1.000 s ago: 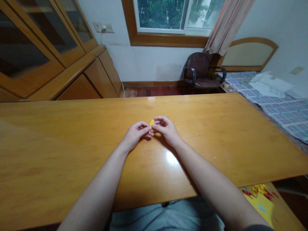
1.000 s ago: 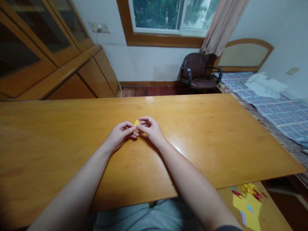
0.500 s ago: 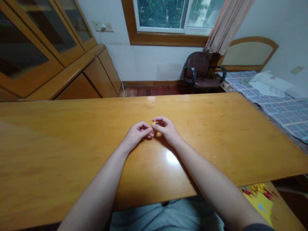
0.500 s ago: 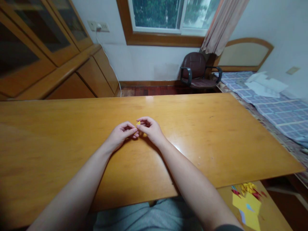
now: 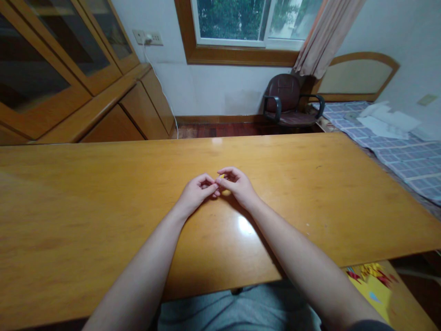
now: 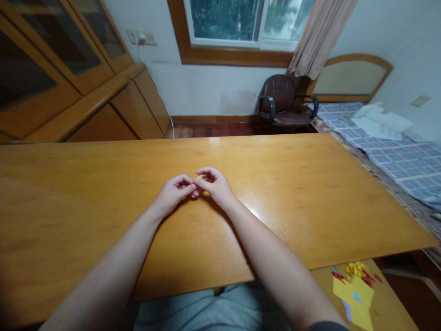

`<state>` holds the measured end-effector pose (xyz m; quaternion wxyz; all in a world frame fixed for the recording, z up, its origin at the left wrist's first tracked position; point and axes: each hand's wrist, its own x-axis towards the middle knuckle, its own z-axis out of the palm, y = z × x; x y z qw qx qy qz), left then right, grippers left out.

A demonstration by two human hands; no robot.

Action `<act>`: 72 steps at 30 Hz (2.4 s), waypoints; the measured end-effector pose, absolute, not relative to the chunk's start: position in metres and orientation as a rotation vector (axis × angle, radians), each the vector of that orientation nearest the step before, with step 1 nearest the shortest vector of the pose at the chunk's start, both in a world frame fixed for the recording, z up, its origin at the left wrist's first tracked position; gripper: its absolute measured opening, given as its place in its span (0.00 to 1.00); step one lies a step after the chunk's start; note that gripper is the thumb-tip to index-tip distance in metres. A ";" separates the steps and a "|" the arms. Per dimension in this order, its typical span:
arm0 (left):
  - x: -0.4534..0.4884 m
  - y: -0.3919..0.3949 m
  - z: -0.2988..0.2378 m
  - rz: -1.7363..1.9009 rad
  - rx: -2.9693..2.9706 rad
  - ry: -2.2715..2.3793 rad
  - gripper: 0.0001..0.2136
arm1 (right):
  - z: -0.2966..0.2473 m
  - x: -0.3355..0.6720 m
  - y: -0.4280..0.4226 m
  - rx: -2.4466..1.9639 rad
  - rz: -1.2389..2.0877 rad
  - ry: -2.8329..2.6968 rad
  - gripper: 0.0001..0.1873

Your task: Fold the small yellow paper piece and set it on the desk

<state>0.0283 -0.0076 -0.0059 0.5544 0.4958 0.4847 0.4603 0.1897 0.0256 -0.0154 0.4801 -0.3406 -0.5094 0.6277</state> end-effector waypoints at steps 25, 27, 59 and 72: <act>0.028 -0.008 -0.006 1.073 1.148 1.137 0.14 | -0.012 0.190 0.027 -0.906 1.453 -1.236 0.16; 0.029 -0.008 -0.004 1.082 1.156 1.149 0.14 | -0.013 0.189 0.027 -0.900 1.439 -1.238 0.15; 0.027 -0.004 -0.008 1.192 1.104 1.135 0.14 | -0.012 0.191 0.029 -0.912 1.445 -1.171 0.15; 0.023 -0.002 -0.012 1.267 1.124 1.136 0.12 | -0.010 0.190 0.025 -0.882 1.558 -1.160 0.17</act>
